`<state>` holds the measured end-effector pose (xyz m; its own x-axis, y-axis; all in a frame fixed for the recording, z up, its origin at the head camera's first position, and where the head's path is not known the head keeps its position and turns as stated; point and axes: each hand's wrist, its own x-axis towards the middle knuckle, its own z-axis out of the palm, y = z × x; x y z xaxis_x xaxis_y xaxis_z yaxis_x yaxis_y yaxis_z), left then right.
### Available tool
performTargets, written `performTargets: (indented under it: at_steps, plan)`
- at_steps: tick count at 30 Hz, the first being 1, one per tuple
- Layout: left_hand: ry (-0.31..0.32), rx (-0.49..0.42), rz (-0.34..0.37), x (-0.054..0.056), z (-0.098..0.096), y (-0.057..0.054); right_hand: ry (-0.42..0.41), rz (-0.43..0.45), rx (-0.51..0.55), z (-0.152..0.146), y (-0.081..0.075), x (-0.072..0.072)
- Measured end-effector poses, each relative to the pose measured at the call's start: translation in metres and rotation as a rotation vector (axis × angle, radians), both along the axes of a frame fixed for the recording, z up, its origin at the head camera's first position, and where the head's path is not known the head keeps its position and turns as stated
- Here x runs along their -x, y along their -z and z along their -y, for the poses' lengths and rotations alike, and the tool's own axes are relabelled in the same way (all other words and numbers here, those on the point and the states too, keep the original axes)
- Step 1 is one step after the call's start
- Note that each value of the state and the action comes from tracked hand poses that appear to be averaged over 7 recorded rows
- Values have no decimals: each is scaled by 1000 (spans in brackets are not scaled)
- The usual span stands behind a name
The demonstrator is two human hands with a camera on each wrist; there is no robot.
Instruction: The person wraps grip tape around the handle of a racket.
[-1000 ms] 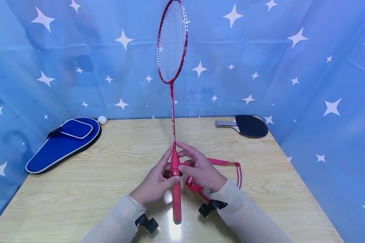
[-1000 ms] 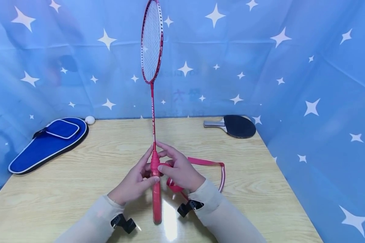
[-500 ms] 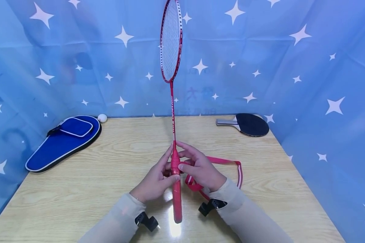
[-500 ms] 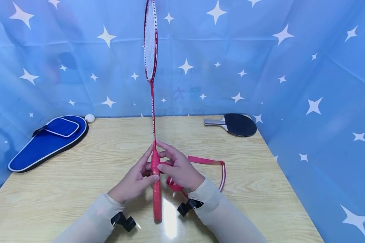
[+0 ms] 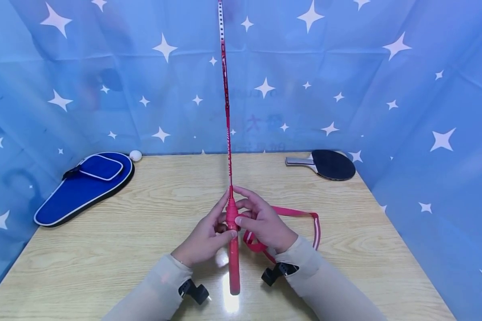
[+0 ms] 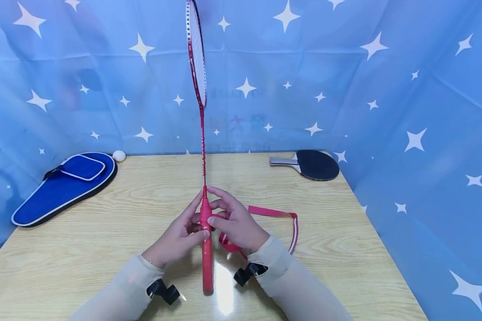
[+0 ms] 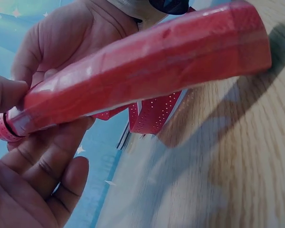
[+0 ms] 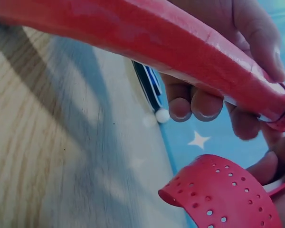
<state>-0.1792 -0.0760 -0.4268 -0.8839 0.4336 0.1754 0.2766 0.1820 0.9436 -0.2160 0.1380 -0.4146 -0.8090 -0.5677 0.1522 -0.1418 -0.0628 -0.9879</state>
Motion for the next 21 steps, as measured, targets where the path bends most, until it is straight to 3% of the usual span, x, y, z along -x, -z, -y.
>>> performTargets:
  at_steps: [8,21]
  plan:
    - [-65,66,30,-1,-4,-1,25,-19,-5,2,2,-2]
    - [-55,56,28,-3,-3,-4,-3,-27,-56,-2,3,4]
